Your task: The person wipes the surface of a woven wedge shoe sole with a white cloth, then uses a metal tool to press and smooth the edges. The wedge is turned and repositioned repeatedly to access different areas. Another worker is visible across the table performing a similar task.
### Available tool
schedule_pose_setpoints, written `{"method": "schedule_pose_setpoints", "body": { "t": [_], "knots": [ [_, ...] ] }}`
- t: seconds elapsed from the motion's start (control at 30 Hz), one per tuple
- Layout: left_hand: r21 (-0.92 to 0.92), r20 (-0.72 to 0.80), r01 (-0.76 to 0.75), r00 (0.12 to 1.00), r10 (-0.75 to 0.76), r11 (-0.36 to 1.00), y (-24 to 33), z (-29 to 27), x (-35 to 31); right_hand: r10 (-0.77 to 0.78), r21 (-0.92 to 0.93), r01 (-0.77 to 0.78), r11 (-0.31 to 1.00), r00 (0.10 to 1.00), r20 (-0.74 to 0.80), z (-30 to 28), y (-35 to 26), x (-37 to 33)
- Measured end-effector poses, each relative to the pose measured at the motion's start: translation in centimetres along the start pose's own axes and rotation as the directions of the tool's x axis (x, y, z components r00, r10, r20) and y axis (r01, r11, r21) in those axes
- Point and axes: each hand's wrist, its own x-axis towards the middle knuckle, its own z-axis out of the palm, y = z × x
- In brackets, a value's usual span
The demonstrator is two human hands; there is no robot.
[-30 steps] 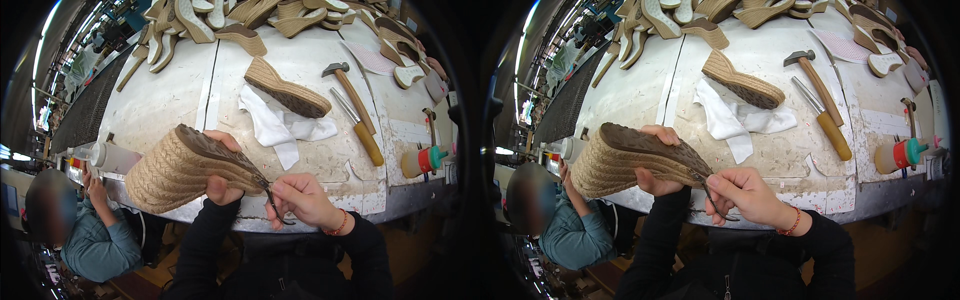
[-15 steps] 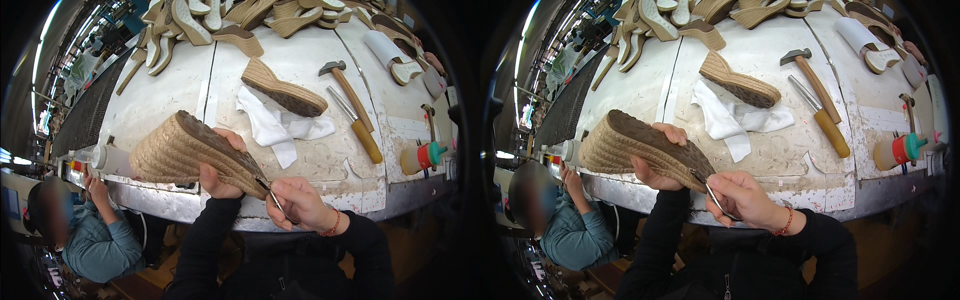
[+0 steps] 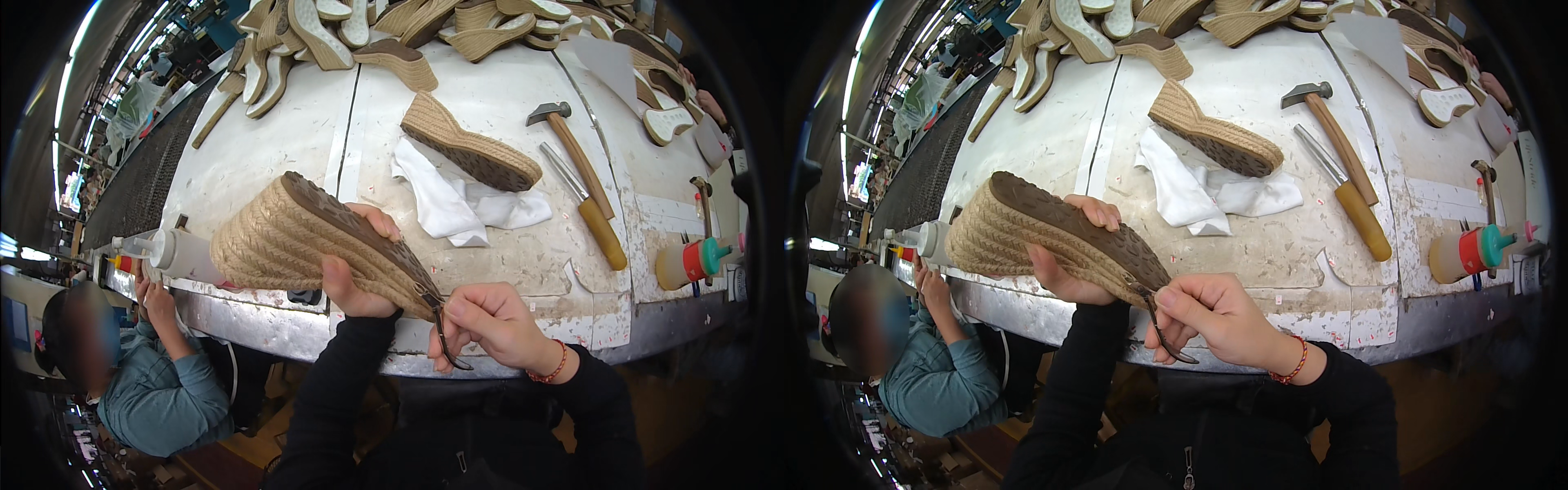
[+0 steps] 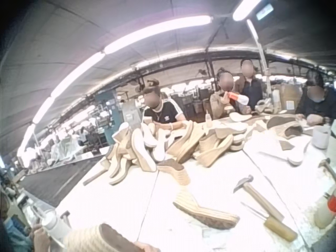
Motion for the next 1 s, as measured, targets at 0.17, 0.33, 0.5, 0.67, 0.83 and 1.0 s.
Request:
{"method": "schedule_pose_setpoints", "body": {
  "t": [0.17,0.33,0.5,0.67,0.83,1.0],
  "knots": [
    [0.063,0.027,-0.026,0.999,0.024,0.998,0.3,0.3,-0.2,0.000,0.029,0.000,1.000,1.000,0.014,-0.1,0.2,0.1],
    [0.106,0.039,-0.049,0.998,0.045,0.993,0.1,0.3,-0.4,-0.017,0.029,0.018,0.999,1.000,-0.020,-0.2,0.8,0.1],
    [0.113,0.060,0.034,0.997,-0.041,0.993,-0.1,0.0,-0.4,-0.003,0.091,0.005,0.996,1.000,-0.018,-0.6,1.1,0.0],
    [-0.140,-0.007,0.202,0.979,-0.205,0.969,-0.2,-1.1,0.4,-0.126,0.208,0.136,0.969,0.990,-0.057,-1.2,0.4,0.0],
    [-0.082,-0.065,0.210,0.974,-0.216,0.974,0.0,0.1,0.4,-0.243,-0.121,0.219,0.968,0.937,-0.251,-1.3,-0.5,0.2],
    [-0.041,-0.091,0.190,0.977,-0.193,0.981,-0.5,-0.4,0.4,-0.650,-0.846,0.222,0.484,0.739,-0.179,-2.9,-1.5,-0.1]
  ]
}}
